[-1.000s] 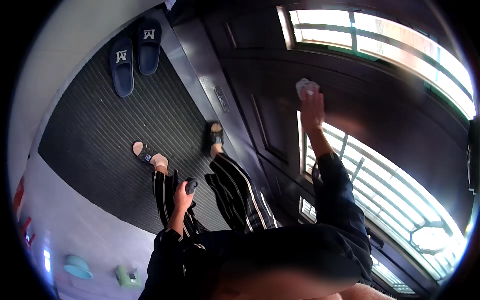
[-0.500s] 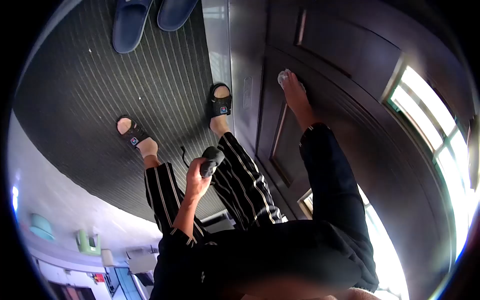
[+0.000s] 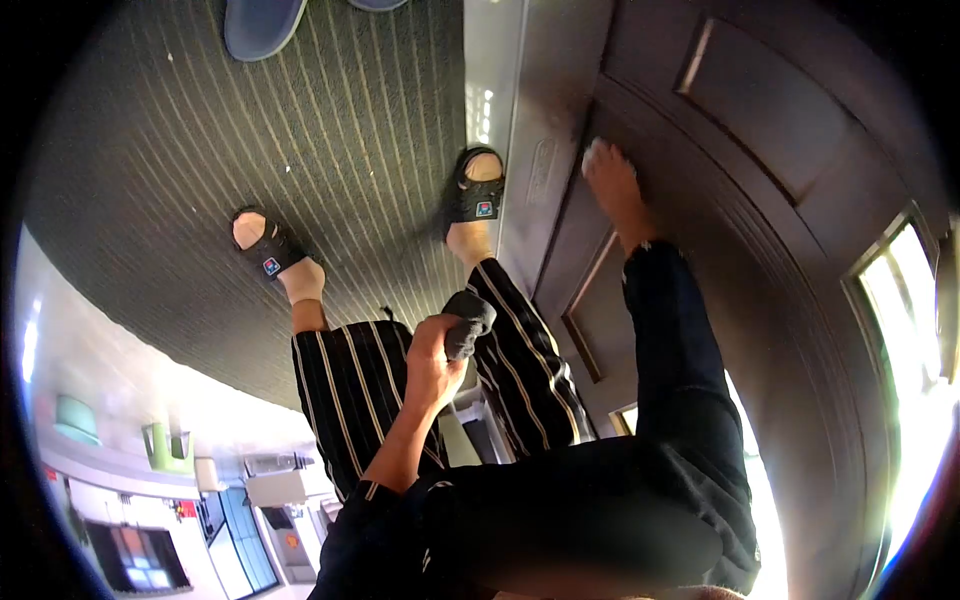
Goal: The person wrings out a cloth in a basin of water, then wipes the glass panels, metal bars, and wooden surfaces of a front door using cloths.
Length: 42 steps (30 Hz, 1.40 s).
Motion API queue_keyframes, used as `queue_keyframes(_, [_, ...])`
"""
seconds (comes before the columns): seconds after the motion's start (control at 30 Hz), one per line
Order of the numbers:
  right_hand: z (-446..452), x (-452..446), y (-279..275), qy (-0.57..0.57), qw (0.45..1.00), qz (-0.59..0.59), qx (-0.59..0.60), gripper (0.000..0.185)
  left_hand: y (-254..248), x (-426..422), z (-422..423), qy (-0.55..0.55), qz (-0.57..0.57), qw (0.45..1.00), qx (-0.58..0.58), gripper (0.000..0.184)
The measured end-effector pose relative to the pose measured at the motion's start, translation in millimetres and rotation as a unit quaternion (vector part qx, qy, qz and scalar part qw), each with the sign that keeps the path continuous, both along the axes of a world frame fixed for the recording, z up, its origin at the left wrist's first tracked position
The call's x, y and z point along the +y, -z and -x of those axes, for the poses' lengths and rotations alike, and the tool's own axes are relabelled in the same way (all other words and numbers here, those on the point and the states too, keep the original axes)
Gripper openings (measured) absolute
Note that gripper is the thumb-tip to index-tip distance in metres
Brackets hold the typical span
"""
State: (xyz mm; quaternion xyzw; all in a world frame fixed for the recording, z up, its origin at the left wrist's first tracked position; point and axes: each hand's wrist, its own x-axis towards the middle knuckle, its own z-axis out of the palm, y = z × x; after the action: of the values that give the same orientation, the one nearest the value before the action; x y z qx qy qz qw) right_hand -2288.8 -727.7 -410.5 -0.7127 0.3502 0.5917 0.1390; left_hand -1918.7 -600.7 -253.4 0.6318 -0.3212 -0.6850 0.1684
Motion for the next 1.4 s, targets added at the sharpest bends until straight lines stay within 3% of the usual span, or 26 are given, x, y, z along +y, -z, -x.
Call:
queue_keyframes(0.03, [-4.6,4.8,-33.9,-0.043,0.998,-0.046,-0.021,0.035,-2.2,-2.1,0.0,-0.006,-0.013,1.0,0.011,0.024])
queue_keyframes(0.1, [33.4,46.5,-75.2,-0.084,0.988,0.017,-0.129,0.036,-4.1,-4.0,2.9,-0.009,-0.008,1.0,0.013,0.025])
queue_keyframes(0.2, [25.1,41.7,-179.2,-0.054,0.993,-0.043,-0.092,0.025,-2.8,-9.9,1.5,0.038,0.005,0.999,0.011,0.025])
queue_keyframes(0.3, [18.0,32.4,-285.0,0.098,0.974,0.074,-0.19,0.021,1.3,-9.0,7.9,-0.021,-0.013,0.999,0.037,0.027])
queue_keyframes(0.43, [21.5,11.0,-434.6,0.203,0.961,0.122,-0.144,0.022,9.4,-15.3,15.1,0.017,-0.031,0.999,0.02,0.036])
queue_keyframes(0.47, [27.0,11.6,-471.5,0.202,0.962,0.145,-0.116,0.026,-4.6,-31.0,16.2,0.034,-0.058,0.997,0.03,0.038])
queue_keyframes(0.5, [3.0,-11.4,-510.4,0.213,0.969,0.124,-0.007,0.028,-5.4,-32.7,19.2,0.041,-0.03,0.998,0.022,0.039])
queue_keyframes(0.53, [-4.8,-12.0,-548.3,0.155,0.967,0.201,-0.036,0.026,-5.9,-34.1,17.6,0.045,0.0,0.999,0.017,0.039])
queue_keyframes(0.57, [-23.3,-31.2,-585.1,0.123,0.972,0.14,0.143,0.028,-15.0,-43.1,19.0,0.056,0.035,0.998,0.0,0.04])
queue_keyframes(0.6, [1.8,-10.4,-626.0,0.053,0.964,0.251,0.066,0.024,-18.3,-45.5,21.6,0.05,0.047,0.998,0.007,0.04])
queue_keyframes(0.63, [-32.1,-43.3,-649.7,0.281,0.88,0.281,0.26,0.022,-18.1,-45.7,23.5,0.043,0.059,0.997,0.014,0.04])
queue_keyframes(0.67, [-8.8,-17.3,-700.9,0.046,0.936,0.349,0.03,0.018,-17.8,-46.1,26.0,0.037,0.071,0.997,0.022,0.04])
queue_keyframes(0.77, [-51.2,-39.9,-771.4,-0.154,0.872,0.464,0.033,0.019,-19.2,-47.1,30.1,0.06,0.061,0.995,0.047,0.04])
queue_keyframes(0.8, [-66.4,-46.9,-790.1,-0.163,0.868,0.465,0.069,0.022,-20.6,-52.2,32.9,0.065,0.046,0.995,0.063,0.041])
queue_keyframes(0.87, [-65.1,-57.6,-794.5,-0.151,0.846,0.482,0.167,0.027,-27.9,-55.3,37.7,0.052,0.084,0.993,0.069,0.035])
queue_keyframes(0.93, [-40.1,-45.6,-769.4,-0.079,0.836,0.524,0.141,0.035,-26.5,-52.9,39.8,0.056,0.083,0.992,0.076,0.033])
queue_keyframes(0.97, [-24.8,-42.0,-754.8,-0.152,0.844,0.502,0.112,0.041,-24.2,-49.0,41.4,0.057,0.052,0.995,0.069,0.032])
queue_keyframes(1.0, [-55.1,-76.9,-707.6,-0.171,0.863,0.475,0.011,0.026,-25.7,-49.5,39.6,0.044,0.064,0.995,0.058,0.032])
queue_keyframes(1.03, [-59.6,-84.5,-676.2,-0.111,0.882,0.458,0.009,0.02,-31.0,-53.5,37.7,0.032,0.077,0.995,0.046,0.032])
queue_keyframes(1.13, [-50.1,-87.4,-590.2,-0.114,0.925,0.362,-0.002,0.015,-28.3,-51.0,32.7,0.026,0.065,0.997,0.021,0.034])
queue_keyframes(1.2, [-49.3,-102.3,-528.7,-0.079,0.945,0.316,-0.027,0.013,-19.0,-44.8,30.1,0.008,0.029,0.999,0.029,0.037])
queue_keyframes(1.3, [-35.8,-106.2,-432.8,-0.049,0.951,0.283,-0.117,0.014,-6.7,-36.2,22.6,-0.01,0.063,0.998,-0.005,0.037])
queue_keyframes(1.4, [-33.7,-117.5,-344.7,-0.044,0.962,0.221,-0.157,0.025,-1.7,-34.7,17.4,-0.045,0.04,0.998,-0.008,0.037])
